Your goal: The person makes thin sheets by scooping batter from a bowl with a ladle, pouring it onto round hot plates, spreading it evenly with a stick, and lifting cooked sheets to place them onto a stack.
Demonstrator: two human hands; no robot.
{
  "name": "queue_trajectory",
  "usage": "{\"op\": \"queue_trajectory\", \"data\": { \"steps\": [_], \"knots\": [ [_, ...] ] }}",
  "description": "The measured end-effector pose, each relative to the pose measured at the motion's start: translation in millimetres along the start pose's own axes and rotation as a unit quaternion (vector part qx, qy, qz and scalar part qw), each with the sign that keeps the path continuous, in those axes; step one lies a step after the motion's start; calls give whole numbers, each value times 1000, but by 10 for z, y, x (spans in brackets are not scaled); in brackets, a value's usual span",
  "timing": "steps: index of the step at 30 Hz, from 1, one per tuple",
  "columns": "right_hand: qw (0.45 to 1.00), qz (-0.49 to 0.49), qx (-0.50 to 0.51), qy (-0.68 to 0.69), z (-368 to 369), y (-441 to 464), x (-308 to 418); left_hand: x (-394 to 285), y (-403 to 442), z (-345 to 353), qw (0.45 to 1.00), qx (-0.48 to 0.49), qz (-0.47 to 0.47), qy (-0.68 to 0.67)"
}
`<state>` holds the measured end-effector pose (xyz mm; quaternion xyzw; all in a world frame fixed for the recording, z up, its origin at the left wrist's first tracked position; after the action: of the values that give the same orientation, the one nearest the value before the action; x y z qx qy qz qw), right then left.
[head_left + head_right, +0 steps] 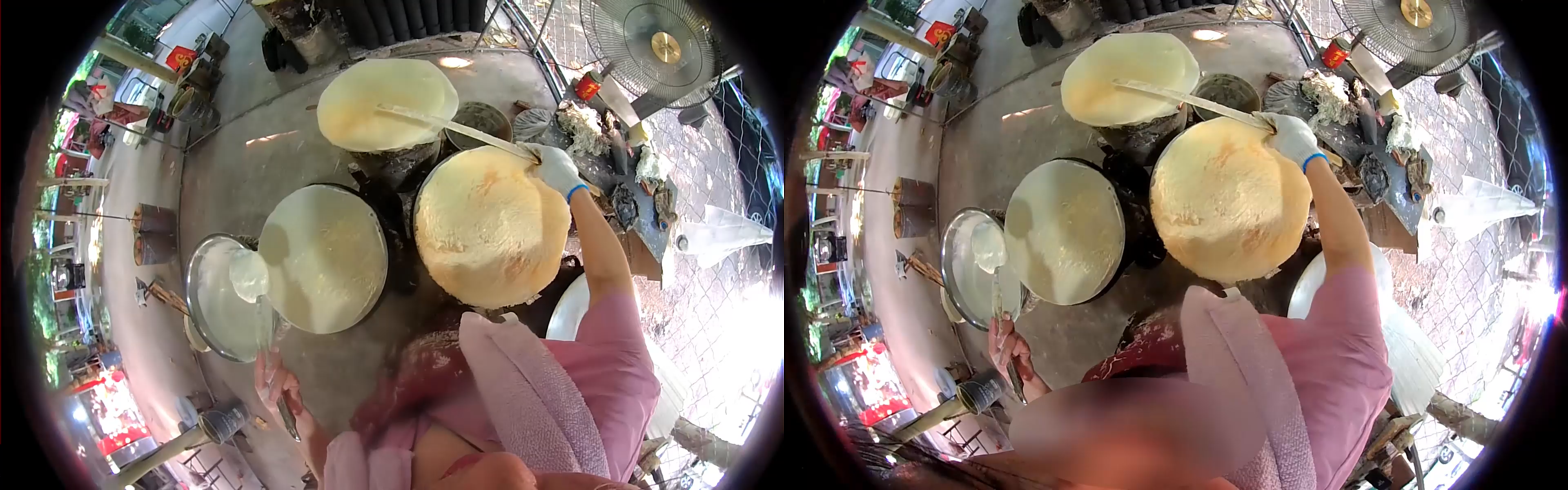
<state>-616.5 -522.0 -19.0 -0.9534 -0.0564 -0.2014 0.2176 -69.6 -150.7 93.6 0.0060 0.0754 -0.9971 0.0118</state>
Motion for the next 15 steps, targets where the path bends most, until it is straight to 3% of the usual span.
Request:
{"op": "queue_trajectory", "data": {
  "steps": [4, 7, 10, 12, 15],
  "knots": [
    [990, -9, -58, -130, -367, -696, 807, -312, -150, -144, 998, -49, 29, 12],
    [979, -12, -82, -186, -728, -976, 1483, -472, -185, -278, 1000, -9, 19, 7],
    [963, -16, -123, -240, -947, -528, 1650, -587, -219, -403, 999, 24, 13, -24],
    [950, -103, -167, -244, -1213, -315, 2011, -620, -250, -444, 999, 6, 28, -31],
    [933, -154, -222, -237, -1655, 277, 2275, -675, -297, -505, 997, -19, 78, -19]
  ]
}}
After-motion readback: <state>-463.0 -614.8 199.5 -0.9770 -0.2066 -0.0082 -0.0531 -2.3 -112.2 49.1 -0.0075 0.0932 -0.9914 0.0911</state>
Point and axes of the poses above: each hand's wrist, its own y-axis towards the middle knuckle, its own z-axis out of the palm, x = y × z, the point moved 2 cm from there along y, towards the middle knuckle, and after that the axes turned 9 degrees about x, right-handed, at the moved point
